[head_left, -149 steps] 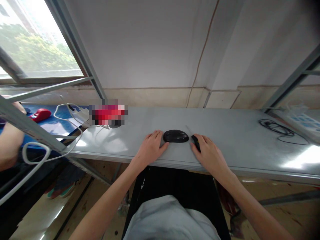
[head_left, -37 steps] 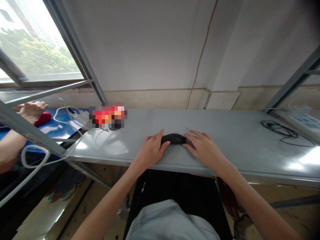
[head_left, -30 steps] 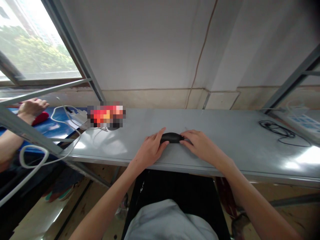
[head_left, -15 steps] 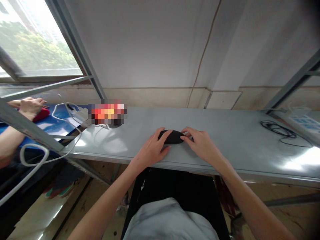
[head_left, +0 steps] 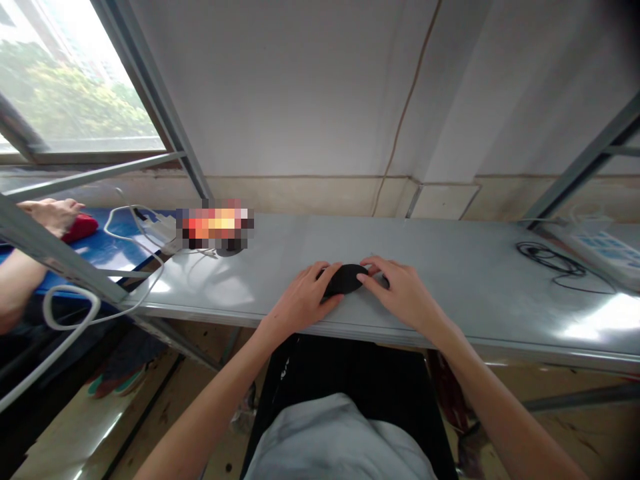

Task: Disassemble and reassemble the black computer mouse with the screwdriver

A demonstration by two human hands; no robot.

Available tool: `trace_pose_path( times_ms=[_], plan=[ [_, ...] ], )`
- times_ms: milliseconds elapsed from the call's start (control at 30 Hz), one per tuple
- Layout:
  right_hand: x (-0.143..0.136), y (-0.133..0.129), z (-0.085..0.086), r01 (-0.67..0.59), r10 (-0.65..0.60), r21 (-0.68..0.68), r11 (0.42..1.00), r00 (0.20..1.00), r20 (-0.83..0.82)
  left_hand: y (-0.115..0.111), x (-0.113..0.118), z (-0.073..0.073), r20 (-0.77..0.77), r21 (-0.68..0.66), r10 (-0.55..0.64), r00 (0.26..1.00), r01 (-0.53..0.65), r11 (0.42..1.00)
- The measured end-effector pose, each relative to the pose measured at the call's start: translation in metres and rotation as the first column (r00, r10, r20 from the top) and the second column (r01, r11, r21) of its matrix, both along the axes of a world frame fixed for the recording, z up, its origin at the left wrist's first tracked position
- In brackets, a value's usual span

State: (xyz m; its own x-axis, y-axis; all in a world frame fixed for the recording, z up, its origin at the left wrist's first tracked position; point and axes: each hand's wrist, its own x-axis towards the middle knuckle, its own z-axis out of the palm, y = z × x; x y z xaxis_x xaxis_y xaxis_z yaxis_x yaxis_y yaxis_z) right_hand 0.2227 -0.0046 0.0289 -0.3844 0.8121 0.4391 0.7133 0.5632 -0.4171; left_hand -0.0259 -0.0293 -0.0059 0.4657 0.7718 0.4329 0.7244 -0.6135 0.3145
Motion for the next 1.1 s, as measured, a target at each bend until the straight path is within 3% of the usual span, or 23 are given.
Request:
trace_pose_path(
  times_ms=[233,433,667,867,967,1100],
  plan=[
    [0.023,0.005,0.007,0.078,-0.084,0.077,0.994,0.994,0.065,-0.001,0.001,0.003,0.001,-0.025,0.003,1.000,-0.003,1.000],
    [0.049,0.003,0.003,0.133,-0.081,-0.112,0.985,0.920,0.383,0.003,0.003,0.007,0.008,-0.035,-0.003,1.000,0.003,0.999],
    [0.039,-0.009,0.003,0.197,-0.121,-0.155,0.968,0.908,0.401,0.015,0.024,0.015,-0.027,-0.036,0.090,0.996,-0.091,0.995],
    [0.033,-0.006,0.022,0.285,-0.256,-0.058,0.957,0.919,0.299,0.032,0.037,0.016,-0.038,-0.007,0.055,0.998,-0.055,0.998],
    [0.031,-0.006,0.033,0.304,-0.305,0.034,0.952,0.938,0.164,0.033,0.035,0.013,-0.040,0.027,0.018,0.999,-0.017,0.999],
    [0.028,-0.013,0.046,0.197,-0.170,0.157,0.968,0.971,-0.166,0.026,0.031,0.009,-0.069,0.122,0.046,0.997,-0.038,0.992]
  ],
)
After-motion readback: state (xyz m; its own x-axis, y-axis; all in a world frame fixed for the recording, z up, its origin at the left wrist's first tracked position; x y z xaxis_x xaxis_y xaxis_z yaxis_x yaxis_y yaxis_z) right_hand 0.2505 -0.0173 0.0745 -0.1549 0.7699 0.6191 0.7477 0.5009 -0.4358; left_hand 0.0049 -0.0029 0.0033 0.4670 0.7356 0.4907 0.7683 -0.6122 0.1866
